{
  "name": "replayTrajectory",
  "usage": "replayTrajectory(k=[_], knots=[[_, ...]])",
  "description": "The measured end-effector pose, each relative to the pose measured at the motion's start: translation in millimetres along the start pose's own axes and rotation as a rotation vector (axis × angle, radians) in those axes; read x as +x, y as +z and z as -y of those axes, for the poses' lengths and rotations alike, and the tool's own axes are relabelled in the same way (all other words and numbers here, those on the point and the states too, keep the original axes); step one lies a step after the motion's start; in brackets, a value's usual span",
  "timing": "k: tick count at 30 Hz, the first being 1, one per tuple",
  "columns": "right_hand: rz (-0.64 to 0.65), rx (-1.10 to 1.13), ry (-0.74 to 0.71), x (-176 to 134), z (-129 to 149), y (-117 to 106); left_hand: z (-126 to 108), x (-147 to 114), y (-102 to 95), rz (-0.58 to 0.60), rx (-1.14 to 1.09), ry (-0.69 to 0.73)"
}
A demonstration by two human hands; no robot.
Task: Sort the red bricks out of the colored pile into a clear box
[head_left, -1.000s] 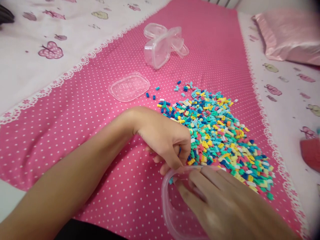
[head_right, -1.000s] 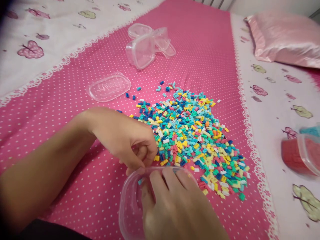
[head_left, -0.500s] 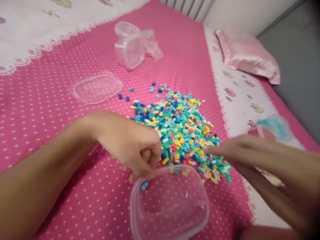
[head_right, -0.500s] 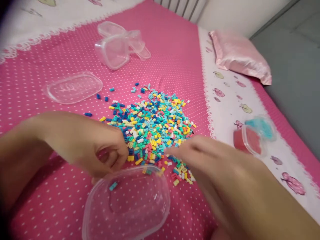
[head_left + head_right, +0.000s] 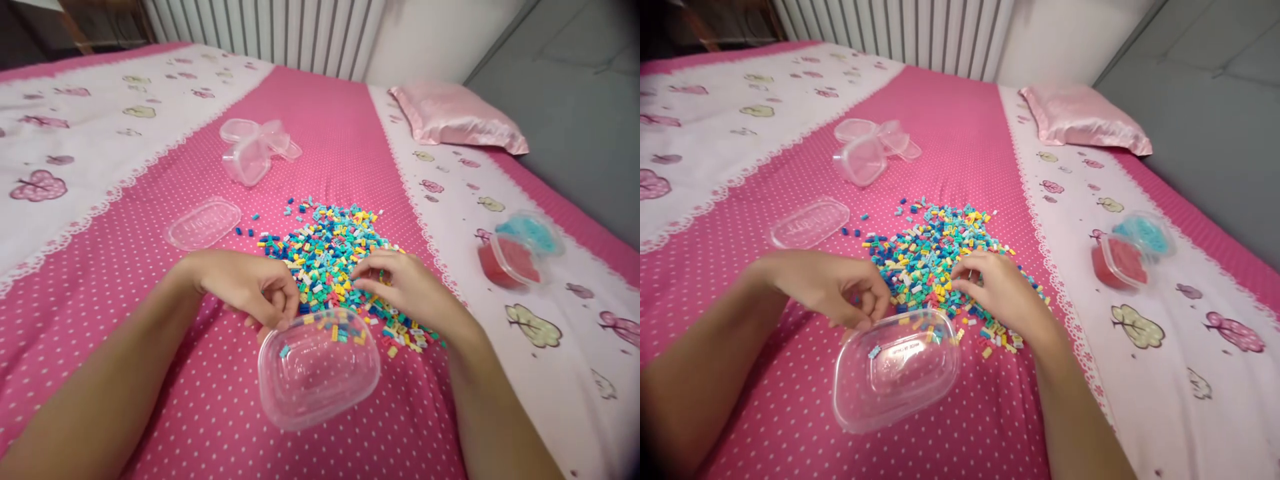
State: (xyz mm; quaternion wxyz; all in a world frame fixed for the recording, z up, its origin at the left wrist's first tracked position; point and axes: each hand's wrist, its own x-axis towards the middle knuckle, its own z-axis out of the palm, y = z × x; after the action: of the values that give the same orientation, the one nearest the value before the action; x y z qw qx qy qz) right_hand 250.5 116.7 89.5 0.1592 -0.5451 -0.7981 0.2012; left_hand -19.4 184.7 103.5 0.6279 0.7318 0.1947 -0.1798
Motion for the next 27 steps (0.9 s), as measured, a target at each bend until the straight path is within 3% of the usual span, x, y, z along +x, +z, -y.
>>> replayTrajectory(k=[6, 9, 13, 17, 19, 22, 27], knots=[[0.067, -0.093, -0.017, -7, -4, 10, 2, 0, -0.6, -0.014, -0.050, 0.002], [0.071, -0.033, -0.044, -8, -2, 12, 1, 1, 0.4, 0.000, -0.093, -0.006], [-0.028, 0.095, -0.045, -13, 9, 2, 1, 4, 1.7, 0.010, -0.109, 0.011], [-0.077, 0.154, -0.154, -26, 39, -5, 4, 6, 2.2, 0.014, -0.099, 0.034], [-0.064, 0.087, -0.174, -34, 62, 4, 6, 7, 2.3, 0.024, -0.096, 0.045], [-0.202, -0.131, -0.120, -41, 94, 30, 7, 8, 2.8, 0.033, -0.074, 0.072], [-0.097, -0.255, -0.127, -46, 115, 61, 7, 11, 4.6, 0.047, -0.009, 0.116]])
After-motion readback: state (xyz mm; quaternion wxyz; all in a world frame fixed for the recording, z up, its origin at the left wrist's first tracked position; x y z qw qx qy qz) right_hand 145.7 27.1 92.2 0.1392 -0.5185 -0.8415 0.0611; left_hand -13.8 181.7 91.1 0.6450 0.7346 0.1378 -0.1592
